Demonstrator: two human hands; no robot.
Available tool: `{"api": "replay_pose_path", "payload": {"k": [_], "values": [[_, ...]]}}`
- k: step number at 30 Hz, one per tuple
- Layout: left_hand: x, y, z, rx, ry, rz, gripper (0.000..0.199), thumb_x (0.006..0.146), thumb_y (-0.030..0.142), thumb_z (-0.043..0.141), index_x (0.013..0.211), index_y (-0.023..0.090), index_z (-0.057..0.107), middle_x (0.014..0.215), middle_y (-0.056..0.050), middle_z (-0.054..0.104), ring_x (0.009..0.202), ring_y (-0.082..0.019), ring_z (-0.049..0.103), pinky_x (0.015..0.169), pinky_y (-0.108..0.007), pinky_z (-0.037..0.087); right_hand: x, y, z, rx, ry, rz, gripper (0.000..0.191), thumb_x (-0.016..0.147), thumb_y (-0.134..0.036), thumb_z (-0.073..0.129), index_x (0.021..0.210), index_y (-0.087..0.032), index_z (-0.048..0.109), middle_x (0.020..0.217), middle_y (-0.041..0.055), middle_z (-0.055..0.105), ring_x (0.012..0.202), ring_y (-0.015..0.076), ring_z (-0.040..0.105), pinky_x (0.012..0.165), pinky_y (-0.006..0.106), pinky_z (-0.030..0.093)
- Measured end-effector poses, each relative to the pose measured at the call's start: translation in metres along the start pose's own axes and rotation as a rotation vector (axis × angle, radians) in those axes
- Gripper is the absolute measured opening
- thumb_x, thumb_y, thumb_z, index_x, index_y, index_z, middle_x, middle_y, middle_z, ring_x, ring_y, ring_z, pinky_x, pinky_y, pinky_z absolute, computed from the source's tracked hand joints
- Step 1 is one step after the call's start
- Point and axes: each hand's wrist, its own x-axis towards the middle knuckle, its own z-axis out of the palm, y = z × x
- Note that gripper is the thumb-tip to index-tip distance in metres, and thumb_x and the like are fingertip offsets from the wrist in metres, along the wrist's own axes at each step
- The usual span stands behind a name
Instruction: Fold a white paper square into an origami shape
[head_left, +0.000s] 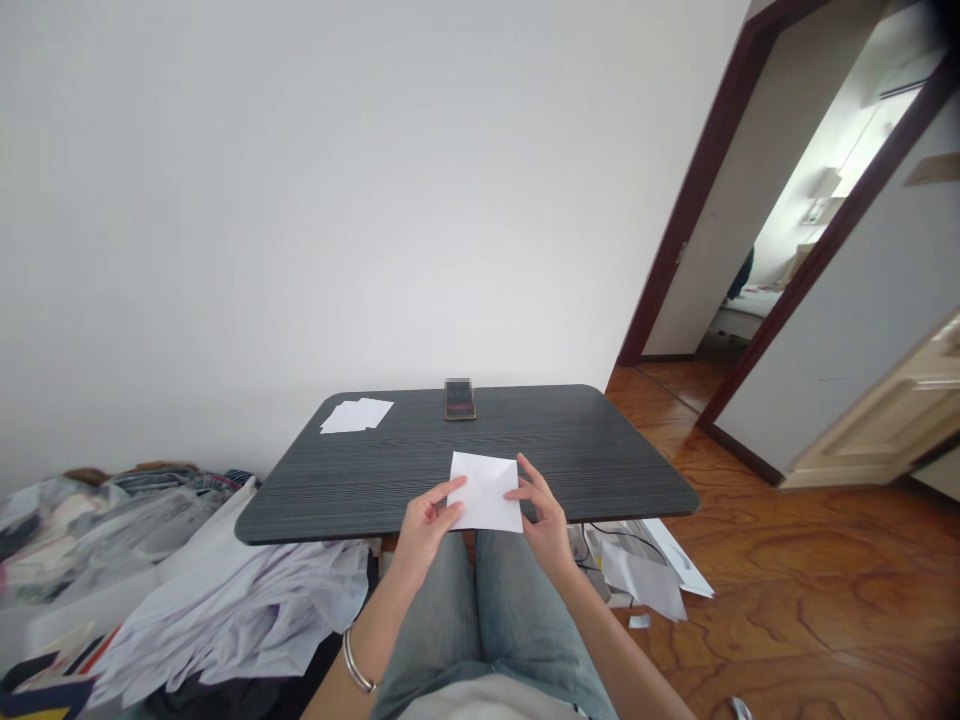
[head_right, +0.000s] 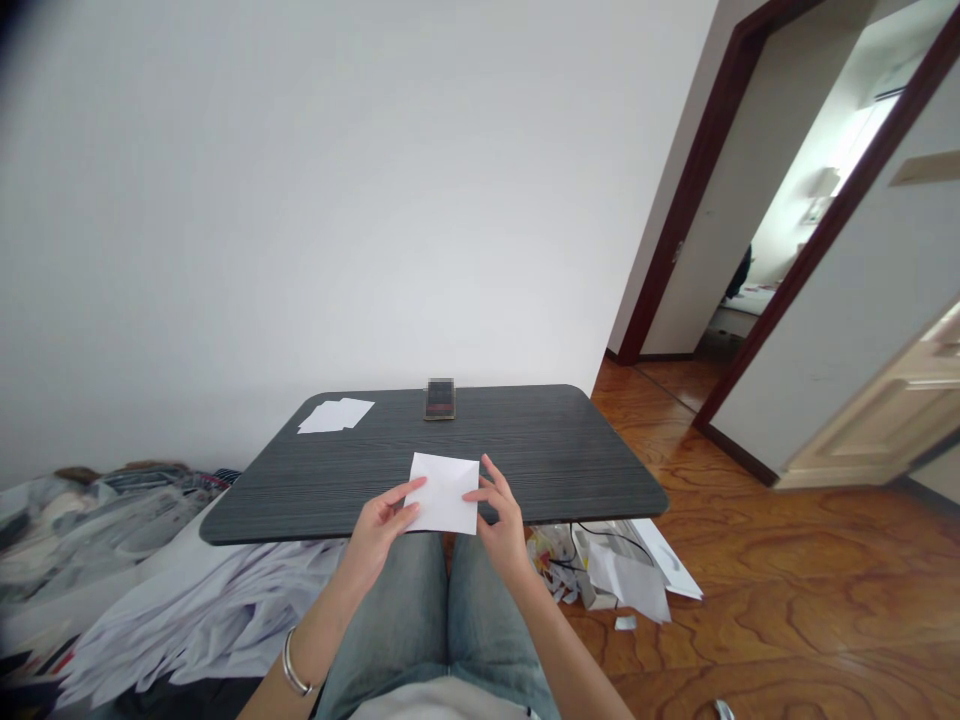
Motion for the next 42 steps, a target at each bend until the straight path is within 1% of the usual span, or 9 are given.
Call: {"api": "replay_pose_path", "payload": {"k": [4,8,12,14,20,26,31,36,42], "values": [[-0.002,0.0,0.001,0.002,-0.031,0.012,0.053,0.069,0.043,0.065,0.112,0.013,0.06,0.104,-0.012,0.067,0.094,-0.026,0.061,0.08,-0.036,0.048,-0.001,0.006,0.004,0.068,-0.03,0.077,0.01,0.07,-0.017,0.061,0.077,-0.021,0.067,0.101,0.0079,0.065,0.091,0.0234,0.062,0.079,0.037,0.048],[-0.003,0.001,-0.008,-0.065,-0.159,0.009,0.061,0.079,0.059,0.04,0.109,0.011,0.061,0.105,-0.016,0.065,0.095,-0.027,0.06,0.081,-0.039,0.047,-0.003,0.007,0.004,0.114,0.012,0.105,0.006,0.069,-0.017,0.061,0.072,-0.02,0.066,0.08,0.0037,0.067,0.075,0.0198,0.063,0.068,0.032,0.049],[-0.007,0.006,-0.021,0.145,-0.409,0.151,0.048,0.078,0.043,0.053,0.117,0.017,0.055,0.121,-0.013,0.054,0.108,-0.027,0.053,0.091,-0.038,0.041,-0.005,0.007,0.003,0.151,0.032,0.111,0.004,0.069,-0.018,0.061,0.07,-0.02,0.064,0.077,0.0033,0.066,0.071,0.019,0.062,0.064,0.03,0.048],[-0.008,0.01,-0.023,0.293,-0.447,0.237,0.046,0.077,0.033,0.057,0.121,0.02,0.052,0.123,-0.011,0.051,0.108,-0.025,0.052,0.092,-0.036,0.039,-0.007,0.006,0.003,0.162,0.03,0.109,0.002,0.069,-0.019,0.062,0.069,-0.02,0.064,0.077,0.0033,0.065,0.071,0.0189,0.061,0.064,0.03,0.048],[-0.006,0.013,-0.014,0.584,-0.26,0.449,0.02,0.072,0.026,0.065,0.09,0.018,0.066,0.1,-0.009,0.062,0.091,-0.022,0.058,0.079,-0.029,0.043,-0.009,-0.001,0.009,0.198,-0.014,0.089,0.003,0.072,-0.022,0.062,0.071,-0.021,0.064,0.076,0.004,0.064,0.07,0.0186,0.061,0.063,0.029,0.047],[-0.003,0.002,-0.007,0.623,-0.098,0.483,0.015,0.069,0.031,0.068,0.067,0.017,0.066,0.067,-0.004,0.064,0.064,-0.017,0.057,0.063,-0.026,0.042,-0.008,-0.01,0.009,0.201,-0.007,0.07,0.01,0.07,-0.028,0.067,0.067,-0.02,0.063,0.07,0.0023,0.062,0.064,0.017,0.058,0.057,0.026,0.044],[-0.004,-0.006,0.0,0.377,-0.068,0.379,0.021,0.069,0.031,0.067,0.06,0.014,0.058,0.058,0.0,0.058,0.058,-0.013,0.053,0.059,-0.023,0.041,-0.008,-0.02,0.012,0.256,0.008,0.141,0.026,0.068,-0.039,0.068,0.06,-0.019,0.054,0.062,0.0003,0.057,0.059,0.0152,0.052,0.056,0.026,0.042],[-0.007,-0.008,0.015,0.012,-0.051,0.228,0.026,0.067,0.03,0.07,0.084,0.013,0.06,0.077,-0.003,0.064,0.068,-0.015,0.059,0.064,-0.027,0.049,-0.007,-0.035,0.019,0.393,0.077,0.264,0.027,0.073,-0.036,0.064,0.058,-0.018,0.051,0.055,-0.0019,0.054,0.055,0.0122,0.048,0.055,0.023,0.04],[-0.01,-0.004,0.028,-0.082,0.056,0.211,0.027,0.067,0.026,0.07,0.085,0.014,0.054,0.076,0.0,0.062,0.061,-0.012,0.059,0.058,-0.025,0.053,-0.004,-0.048,0.023,0.518,0.12,0.377,0.018,0.071,-0.032,0.067,0.068,-0.018,0.056,0.065,-0.0024,0.058,0.053,0.01,0.049,0.05,0.021,0.043]]}}
